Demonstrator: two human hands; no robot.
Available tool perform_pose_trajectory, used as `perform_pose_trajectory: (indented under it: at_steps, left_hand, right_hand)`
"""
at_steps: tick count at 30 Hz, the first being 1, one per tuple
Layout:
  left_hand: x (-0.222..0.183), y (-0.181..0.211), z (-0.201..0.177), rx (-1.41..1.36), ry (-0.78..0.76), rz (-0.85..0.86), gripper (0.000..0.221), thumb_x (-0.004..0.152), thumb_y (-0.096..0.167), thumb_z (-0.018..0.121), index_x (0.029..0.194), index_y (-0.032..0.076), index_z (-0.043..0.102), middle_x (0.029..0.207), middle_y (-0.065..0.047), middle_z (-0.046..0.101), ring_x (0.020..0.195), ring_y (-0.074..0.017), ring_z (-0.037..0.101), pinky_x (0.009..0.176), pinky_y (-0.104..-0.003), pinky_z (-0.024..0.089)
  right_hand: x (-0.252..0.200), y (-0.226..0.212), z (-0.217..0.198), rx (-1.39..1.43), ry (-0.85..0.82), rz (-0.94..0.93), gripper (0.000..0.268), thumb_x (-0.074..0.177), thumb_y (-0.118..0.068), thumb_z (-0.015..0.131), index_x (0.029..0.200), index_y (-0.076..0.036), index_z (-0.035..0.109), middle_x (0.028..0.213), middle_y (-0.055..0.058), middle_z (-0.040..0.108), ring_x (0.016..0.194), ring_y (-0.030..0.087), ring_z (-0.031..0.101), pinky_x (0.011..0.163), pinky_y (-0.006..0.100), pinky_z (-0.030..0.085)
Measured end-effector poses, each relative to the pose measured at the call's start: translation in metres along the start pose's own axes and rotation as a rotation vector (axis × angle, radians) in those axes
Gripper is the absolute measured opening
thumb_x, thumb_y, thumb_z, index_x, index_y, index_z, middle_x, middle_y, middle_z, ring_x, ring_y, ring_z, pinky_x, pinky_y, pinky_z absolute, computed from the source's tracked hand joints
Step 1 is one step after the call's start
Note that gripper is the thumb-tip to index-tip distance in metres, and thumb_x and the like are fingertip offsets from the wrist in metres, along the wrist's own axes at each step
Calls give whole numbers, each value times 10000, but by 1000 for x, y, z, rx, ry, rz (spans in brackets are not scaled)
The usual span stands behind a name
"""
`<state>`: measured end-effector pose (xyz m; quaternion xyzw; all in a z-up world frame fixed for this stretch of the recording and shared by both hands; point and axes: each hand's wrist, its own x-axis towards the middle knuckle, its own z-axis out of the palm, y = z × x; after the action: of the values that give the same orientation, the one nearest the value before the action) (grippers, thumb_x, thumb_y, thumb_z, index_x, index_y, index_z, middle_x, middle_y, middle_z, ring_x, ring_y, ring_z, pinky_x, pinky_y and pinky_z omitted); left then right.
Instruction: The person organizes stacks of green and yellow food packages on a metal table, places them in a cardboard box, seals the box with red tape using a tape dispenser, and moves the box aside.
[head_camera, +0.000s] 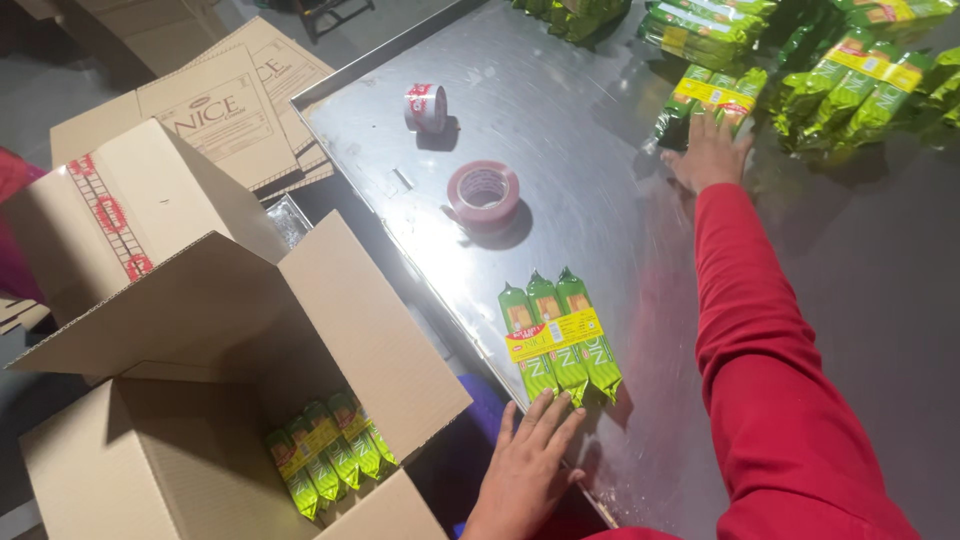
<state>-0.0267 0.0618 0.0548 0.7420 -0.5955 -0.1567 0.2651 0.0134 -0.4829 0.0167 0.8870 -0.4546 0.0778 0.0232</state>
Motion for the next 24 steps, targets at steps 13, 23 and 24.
perform_pose_trajectory:
  at_steps: [13, 23, 24]
  left_hand:
    - [35, -7, -8, 35, 381, 14, 440, 907, 199, 739, 1315, 74, 629, 1336, -168, 597, 1230, -352, 540, 1058, -497, 375]
    - [80, -54, -7, -262, 453, -346, 721, 825, 353, 822, 1365, -1, 504, 1246, -238, 566, 1168, -430, 574, 994, -469, 485]
    - [84, -59, -10, -235, 232, -424, 523, 842, 386, 818, 1255, 101, 674, 1152, -159, 722, 1120, -384, 673, 976, -449, 541]
  right_hand:
    - [-176, -1, -61, 80, 37, -591, 702, 788, -200, 740, 1474, -237, 596, 1557, 118, 512, 1433, 332, 484, 1121, 486, 417]
    - [-220, -15, -72, 332, -121, -55, 937, 783, -573, 791, 1466, -35, 442, 1364, 272, 507, 1277, 447, 462, 1024, 507, 419]
    - [-225, -15, -62, 321, 33, -93, 993, 869, -636, 734, 1493, 49, 375, 1324, 317, 525, 1222, 495, 496, 963, 541, 439]
